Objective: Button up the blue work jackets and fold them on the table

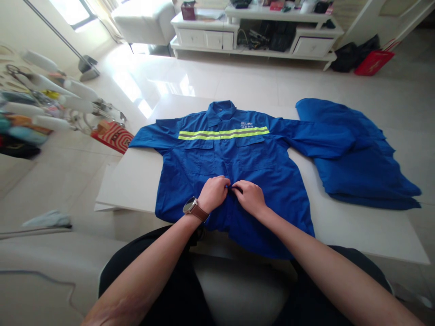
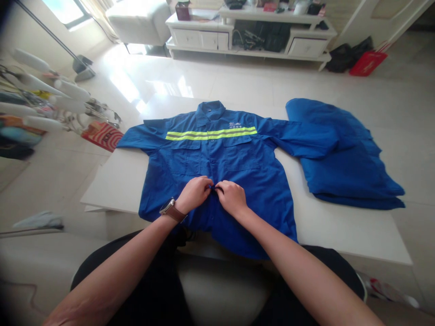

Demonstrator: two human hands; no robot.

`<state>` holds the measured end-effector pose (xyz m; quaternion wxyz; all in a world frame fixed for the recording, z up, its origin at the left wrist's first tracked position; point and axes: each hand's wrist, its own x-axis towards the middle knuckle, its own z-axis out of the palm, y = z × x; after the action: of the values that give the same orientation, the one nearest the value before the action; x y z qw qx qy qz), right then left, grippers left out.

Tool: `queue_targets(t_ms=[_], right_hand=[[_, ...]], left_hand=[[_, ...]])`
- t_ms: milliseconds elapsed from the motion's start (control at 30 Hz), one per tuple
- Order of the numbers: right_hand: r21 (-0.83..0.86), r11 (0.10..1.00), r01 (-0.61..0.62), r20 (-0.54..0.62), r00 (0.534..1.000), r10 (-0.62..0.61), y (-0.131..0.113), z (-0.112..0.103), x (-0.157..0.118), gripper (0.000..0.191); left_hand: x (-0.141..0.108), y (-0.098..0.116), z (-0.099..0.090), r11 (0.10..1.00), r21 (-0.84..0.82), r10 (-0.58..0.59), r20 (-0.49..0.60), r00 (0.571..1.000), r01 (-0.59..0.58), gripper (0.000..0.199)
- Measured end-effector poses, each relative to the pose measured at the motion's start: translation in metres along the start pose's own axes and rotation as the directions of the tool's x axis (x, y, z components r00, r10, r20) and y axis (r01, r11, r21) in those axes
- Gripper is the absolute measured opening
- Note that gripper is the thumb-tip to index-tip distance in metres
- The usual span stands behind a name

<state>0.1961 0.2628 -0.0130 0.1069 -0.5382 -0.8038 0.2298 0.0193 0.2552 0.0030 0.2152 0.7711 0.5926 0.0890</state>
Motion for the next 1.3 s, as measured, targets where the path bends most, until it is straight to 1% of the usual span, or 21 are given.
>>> queue_targets(t_ms=[133, 267, 400, 467, 533, 567, 600, 633, 667, 700, 733, 767, 800, 833, 867, 933, 967, 1067, 1167, 1233, 1300], right_hand=[[-0.015, 0.997, -0.082, -0.019, 0.997, 0.081, -0.003, 0.002, 0.003, 0.018], [-0.028, 0.989, -0.142, -0.012, 0.99, 0.142, -0.004, 0.002, 0.006, 0.016], [-0.065, 0.958, -0.278, -0.053, 0.96, 0.275, 0.004, 0.0, 0.013, 0.021], [-0.062, 0.949, -0.309, -0.067, 0.95, 0.305, 0.01, -0.003, 0.016, 0.022], [-0.027, 0.964, -0.263, -0.032, 0.965, 0.262, 0.012, -0.006, 0.017, 0.019], [0.001, 0.98, -0.199, 0.025, 0.98, 0.199, 0.012, -0.008, 0.017, 0.018], [0.034, 0.993, -0.117, 0.104, 0.988, 0.113, 0.011, -0.011, 0.016, 0.02], [0.066, 0.997, -0.037, 0.179, 0.983, 0.024, 0.01, -0.014, 0.014, 0.024], [0.089, 0.996, 0.027, 0.228, 0.972, -0.047, 0.01, -0.016, 0.012, 0.03], [0.094, 0.993, 0.068, 0.239, 0.967, -0.089, 0.01, -0.019, 0.011, 0.034], [0.075, 0.993, 0.088, 0.211, 0.972, -0.102, 0.011, -0.021, 0.009, 0.036], [0.033, 0.996, 0.088, 0.153, 0.984, -0.092, 0.014, -0.022, 0.006, 0.034], [-0.024, 0.997, 0.075, 0.095, 0.993, -0.072, 0.018, -0.022, 0.004, 0.031], [-0.083, 0.994, 0.064, 0.067, 0.996, -0.059, 0.023, -0.021, 0.002, 0.03], [-0.142, 0.988, 0.063, 0.075, 0.996, -0.052, 0.028, -0.019, -0.001, 0.036], [-0.24, 0.968, 0.078, 0.14, 0.989, -0.045, 0.038, -0.013, -0.008, 0.053], [-0.274, 0.957, 0.092, 0.167, 0.985, -0.047, 0.042, -0.009, -0.012, 0.059], [-0.332, 0.934, 0.132, 0.181, 0.981, -0.075, 0.044, -0.001, -0.025, 0.063], [-0.373, 0.915, 0.153, 0.173, 0.98, -0.093, 0.034, -0.001, -0.035, 0.058], [-0.392, 0.906, 0.16, 0.177, 0.979, -0.097, 0.025, -0.006, -0.039, 0.048], [-0.408, 0.903, 0.135, 0.173, 0.982, -0.069, 0.017, -0.011, -0.041, 0.036]], left_hand=[[0.001, -0.001, 0.002, 0.999, -0.001, 0.032, -0.001, 0.999, -0.032, 0.027], [0.001, -0.001, 0.003, 1.0, 0.01, 0.028, 0.001, 1.0, -0.028, 0.027], [-0.002, -0.001, 0.001, 1.0, 0.007, 0.013, 0.014, 1.0, -0.013, 0.029], [-0.003, -0.002, -0.001, 1.0, -0.005, -0.017, 0.039, 0.999, 0.017, 0.029], [-0.003, -0.003, -0.004, 0.999, -0.019, -0.045, 0.084, 0.995, 0.046, 0.022], [-0.003, -0.004, -0.005, 0.998, -0.022, -0.051, 0.106, 0.993, 0.054, 0.019], [-0.003, -0.005, -0.007, 0.998, -0.02, -0.057, 0.121, 0.991, 0.06, 0.02], [-0.002, -0.005, -0.008, 0.998, -0.015, -0.065, 0.121, 0.99, 0.068, 0.025], [-0.001, -0.006, -0.009, 0.997, -0.003, -0.081, 0.104, 0.991, 0.081, 0.03], [-0.001, -0.007, -0.01, 0.994, 0.015, -0.106, 0.073, 0.992, 0.105, 0.033], [-0.001, -0.007, -0.011, 0.99, 0.034, -0.139, 0.036, 0.99, 0.138, 0.034], [-0.001, -0.008, -0.011, 0.984, 0.051, -0.17, 0.006, 0.985, 0.169, 0.036], [-0.002, -0.009, -0.011, 0.979, 0.063, -0.196, -0.008, 0.981, 0.196, 0.039], [-0.002, -0.01, -0.011, 0.974, 0.07, -0.216, -0.001, 0.976, 0.215, 0.042], [-0.003, -0.012, -0.01, 0.972, 0.069, -0.229, 0.029, 0.973, 0.227, 0.046], [-0.004, -0.014, -0.007, 0.97, 0.056, -0.242, 0.118, 0.963, 0.237, 0.049], [-0.004, -0.014, -0.005, 0.969, 0.052, -0.245, 0.155, 0.957, 0.24, 0.05], [-0.003, -0.014, -0.001, 0.97, 0.065, -0.241, 0.187, 0.952, 0.233, 0.048], [-0.001, -0.011, 0.002, 0.973, 0.095, -0.225, 0.172, 0.959, 0.211, 0.045], [-0.001, -0.009, 0.001, 0.975, 0.121, -0.204, 0.158, 0.966, 0.186, 0.043], [0.0, -0.006, -0.001, 0.979, 0.142, -0.165, 0.144, 0.976, 0.145, 0.039]])
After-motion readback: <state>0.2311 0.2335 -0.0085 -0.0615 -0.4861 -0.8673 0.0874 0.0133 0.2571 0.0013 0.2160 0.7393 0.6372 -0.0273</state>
